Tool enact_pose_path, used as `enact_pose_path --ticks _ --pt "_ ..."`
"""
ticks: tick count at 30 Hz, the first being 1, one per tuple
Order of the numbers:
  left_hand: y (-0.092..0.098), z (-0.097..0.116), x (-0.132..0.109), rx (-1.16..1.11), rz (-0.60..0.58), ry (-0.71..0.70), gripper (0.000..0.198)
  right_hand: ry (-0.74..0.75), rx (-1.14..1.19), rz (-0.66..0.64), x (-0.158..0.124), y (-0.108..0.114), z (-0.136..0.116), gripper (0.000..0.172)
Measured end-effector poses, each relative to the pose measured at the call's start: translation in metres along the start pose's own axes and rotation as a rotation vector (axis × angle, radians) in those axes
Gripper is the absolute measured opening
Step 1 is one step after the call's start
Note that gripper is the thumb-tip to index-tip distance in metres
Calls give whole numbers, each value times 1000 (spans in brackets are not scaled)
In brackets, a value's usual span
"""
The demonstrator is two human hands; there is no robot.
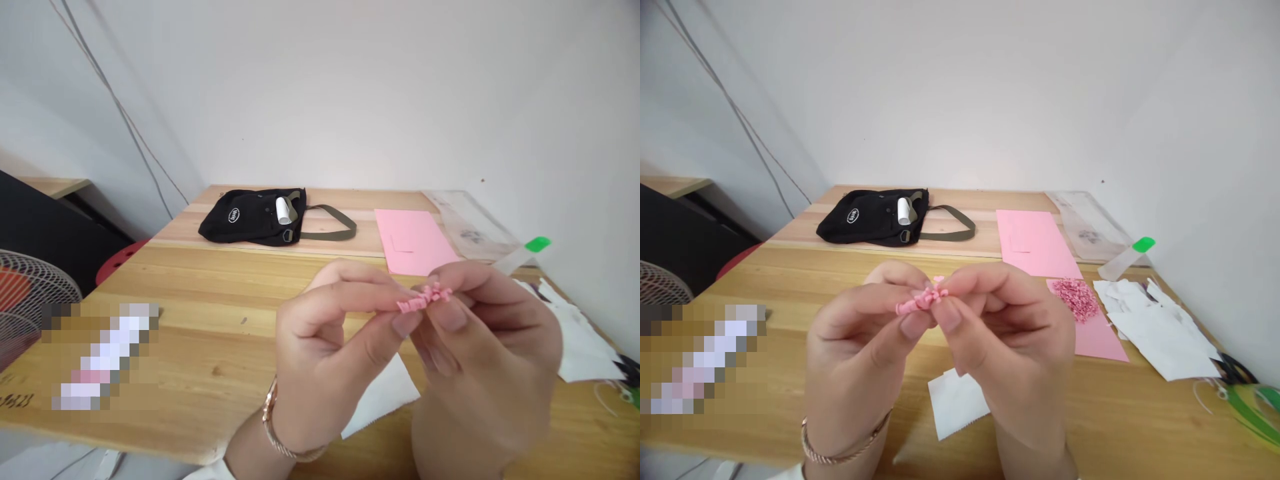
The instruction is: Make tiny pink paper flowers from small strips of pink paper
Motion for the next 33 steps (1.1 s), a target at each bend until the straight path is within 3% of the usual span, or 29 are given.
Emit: enact_pose_path --ticks 15,25,33 --pt "0 0 -1 -2 -19 -12 15 -133 183 -80 0 -5 2 4" --pt "1 6 -6 151 41 -69 17 46 29 55 -6 -2 -1 8" --pt "-8 8 -5 149 -17 -97 15 44 -77 20 0 7 -8 9"
Point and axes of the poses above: each hand's wrist, its own x-axis towards the middle knuckle, its own y-axis out of the back of the hand, z = x × y, the point moved 4 cm from there along x, towards the middle knuckle, and after that the axes turned 4 degrees about z, right-handed, at the moved point
